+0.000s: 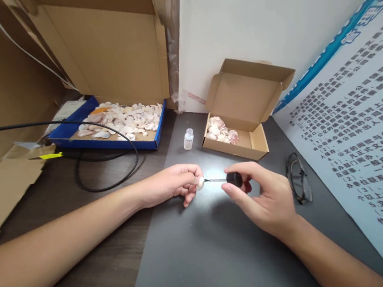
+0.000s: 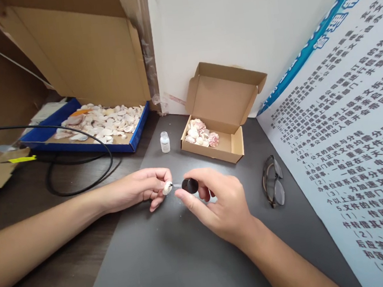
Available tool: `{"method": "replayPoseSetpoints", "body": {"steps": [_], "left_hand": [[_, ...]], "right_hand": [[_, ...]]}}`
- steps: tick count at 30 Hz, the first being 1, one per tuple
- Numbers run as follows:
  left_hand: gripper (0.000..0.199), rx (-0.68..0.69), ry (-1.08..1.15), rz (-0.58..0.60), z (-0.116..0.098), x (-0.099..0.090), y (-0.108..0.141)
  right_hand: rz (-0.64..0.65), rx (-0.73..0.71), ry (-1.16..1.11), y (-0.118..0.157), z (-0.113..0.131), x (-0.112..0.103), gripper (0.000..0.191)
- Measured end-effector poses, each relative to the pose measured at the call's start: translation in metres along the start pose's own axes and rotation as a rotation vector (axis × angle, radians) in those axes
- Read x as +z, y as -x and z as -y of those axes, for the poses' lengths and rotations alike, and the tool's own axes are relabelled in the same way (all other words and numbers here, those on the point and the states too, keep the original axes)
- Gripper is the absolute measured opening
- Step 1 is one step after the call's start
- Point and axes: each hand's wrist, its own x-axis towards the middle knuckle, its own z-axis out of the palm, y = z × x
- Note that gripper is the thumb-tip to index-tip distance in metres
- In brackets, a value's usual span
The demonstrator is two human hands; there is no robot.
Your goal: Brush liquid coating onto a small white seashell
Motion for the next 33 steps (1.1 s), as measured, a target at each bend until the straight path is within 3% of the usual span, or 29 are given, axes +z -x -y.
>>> {"method": "replayPoseSetpoints", "body": {"steps": [6,11,17,22,28,33], "left_hand": [[0.007,0.005,-0.005,-0.002,-0.0001,0.0000,0.0001],[0.008,-0.002,-0.007,-0.002,0.0006,0.0000,0.0000],[0.007,0.010,-0.003,0.010,0.0005,-0.0002,0.0002],[0.006,0.011,0.035,0.017,-0.0002,0.0002,0.0005],[0.006,0.010,0.037,0.016,0.0007,-0.0002,0.0000],[0.006,0.016,0.040,0.014,0.0009,-0.0001,-0.0005]], "right_hand": [[0.117,0.042,0.052,-0.0020,-0.0018,0.0009,0.011],[0.014,0.010,-0.004,-0.0014,-0.0009,-0.0004,0.009],[0.101,0.057,0.076,-0.0006,-0.0029,0.0013,0.012],[-0.001,0.005,0.000,-0.0008,-0.0007,0.0003,0.007],[0.060,0.038,0.044,-0.0010,-0.0013,0.0009,0.009],[-0.032,-0.022,-0.006,-0.0001,-0.0008,-0.0005,0.007]]}}
